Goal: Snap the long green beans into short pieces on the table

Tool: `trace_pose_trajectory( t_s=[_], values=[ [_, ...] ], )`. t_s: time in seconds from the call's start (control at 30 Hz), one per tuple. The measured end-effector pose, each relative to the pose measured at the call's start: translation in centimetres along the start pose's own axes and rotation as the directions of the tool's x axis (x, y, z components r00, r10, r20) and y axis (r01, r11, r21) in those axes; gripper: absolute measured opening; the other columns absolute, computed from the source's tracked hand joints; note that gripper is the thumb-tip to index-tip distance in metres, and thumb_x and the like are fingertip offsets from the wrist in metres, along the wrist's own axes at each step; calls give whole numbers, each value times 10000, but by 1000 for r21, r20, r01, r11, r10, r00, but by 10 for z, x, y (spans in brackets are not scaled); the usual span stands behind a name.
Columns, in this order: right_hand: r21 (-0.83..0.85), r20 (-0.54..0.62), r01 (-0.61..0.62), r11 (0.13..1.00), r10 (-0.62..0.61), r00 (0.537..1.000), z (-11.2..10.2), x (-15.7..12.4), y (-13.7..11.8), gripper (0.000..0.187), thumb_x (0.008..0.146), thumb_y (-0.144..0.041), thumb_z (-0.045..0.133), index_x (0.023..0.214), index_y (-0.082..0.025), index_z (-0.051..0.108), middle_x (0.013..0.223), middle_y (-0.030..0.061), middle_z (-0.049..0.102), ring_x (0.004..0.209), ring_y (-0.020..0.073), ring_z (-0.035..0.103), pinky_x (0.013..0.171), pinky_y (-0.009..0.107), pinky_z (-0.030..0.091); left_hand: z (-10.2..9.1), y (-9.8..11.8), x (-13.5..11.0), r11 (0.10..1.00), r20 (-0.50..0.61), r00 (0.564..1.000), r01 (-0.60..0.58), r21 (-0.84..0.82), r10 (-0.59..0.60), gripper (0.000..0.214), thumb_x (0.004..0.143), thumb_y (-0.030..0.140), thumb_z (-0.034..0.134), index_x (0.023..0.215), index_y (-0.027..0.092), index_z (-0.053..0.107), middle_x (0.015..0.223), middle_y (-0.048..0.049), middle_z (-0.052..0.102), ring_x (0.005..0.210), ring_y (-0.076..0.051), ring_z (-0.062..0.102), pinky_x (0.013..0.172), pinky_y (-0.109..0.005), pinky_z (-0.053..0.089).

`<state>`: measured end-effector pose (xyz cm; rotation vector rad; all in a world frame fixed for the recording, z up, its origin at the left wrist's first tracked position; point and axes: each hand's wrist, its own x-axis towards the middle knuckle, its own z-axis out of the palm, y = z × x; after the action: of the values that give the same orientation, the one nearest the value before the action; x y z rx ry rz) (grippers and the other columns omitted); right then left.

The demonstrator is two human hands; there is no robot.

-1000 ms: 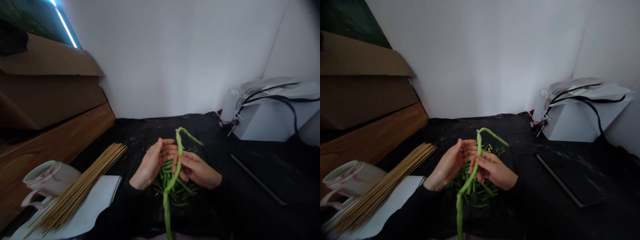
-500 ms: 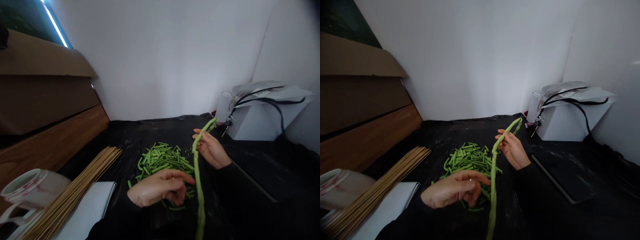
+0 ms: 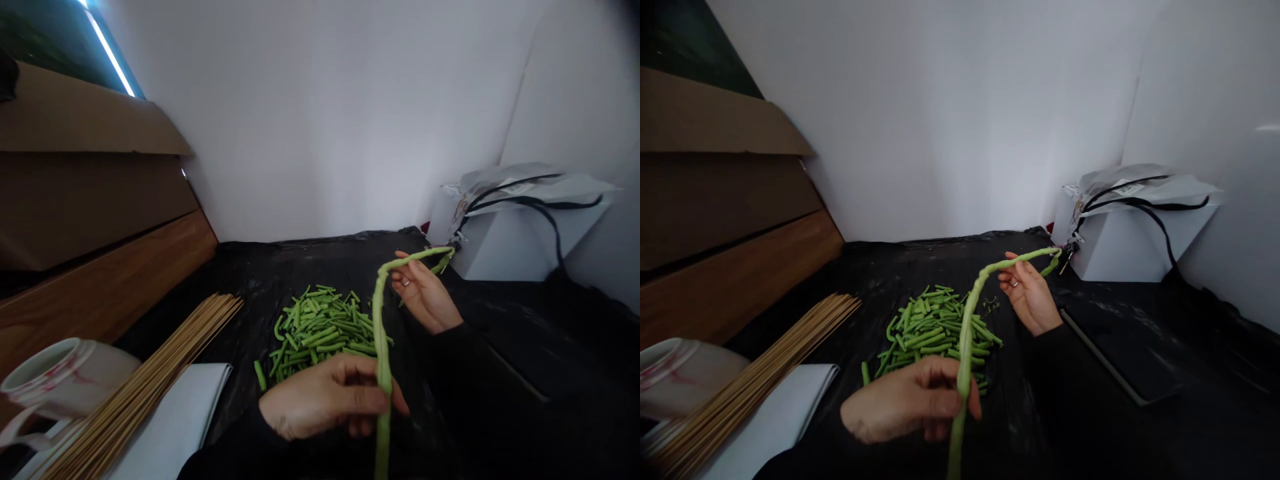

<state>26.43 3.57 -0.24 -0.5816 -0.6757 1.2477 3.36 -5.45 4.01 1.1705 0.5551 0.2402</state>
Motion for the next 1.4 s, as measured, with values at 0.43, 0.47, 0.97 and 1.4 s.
trace_pose_trajectory(
  t_s=[0.43, 0.47, 0.97, 1.4],
  values=[
    [-270, 501, -218, 938, 330, 800, 13, -24, 2, 520, 830, -664, 508, 1031, -197, 615, 711, 13, 646, 365, 42, 353, 349, 197, 178, -29, 60, 64, 917, -291, 883, -397, -40, 369, 203, 838, 300, 670, 881, 102, 676, 592, 29, 547, 495, -26, 462, 508, -145, 368],
    [-280, 539, -212, 936, 336, 772, 11, -24, 0, 525, 813, -664, 537, 1053, -201, 600, 719, 10, 644, 368, 38, 348, 350, 193, 177, -33, 64, 68, 909, -313, 870, -414, -43, 381, 198, 852, 297, 654, 887, 103, 673, 561, 38, 527, 477, -24, 447, 493, -139, 356],
    [-138, 376, -231, 963, 267, 887, 11, -23, -7, 230, 847, -396, 634, 959, -197, 659, 660, -22, 560, 494, 76, 429, 434, 189, 366, -24, -6, 29, 960, -259, 939, -173, 219, 228, 393, 833, 509, 604, 873, 125, 678, 725, -28, 635, 628, -119, 598, 590, -224, 462],
    [-22, 170, -160, 987, 162, 972, -6, -4, -1, 137, 839, -281, 637, 945, -210, 688, 789, 2, 643, 603, 98, 526, 559, 228, 470, -85, 21, 29, 958, -441, 856, -286, 32, 271, 474, 826, 533, 612, 924, 76, 693, 700, -51, 656, 524, -67, 566, 457, -146, 405]
  ],
)
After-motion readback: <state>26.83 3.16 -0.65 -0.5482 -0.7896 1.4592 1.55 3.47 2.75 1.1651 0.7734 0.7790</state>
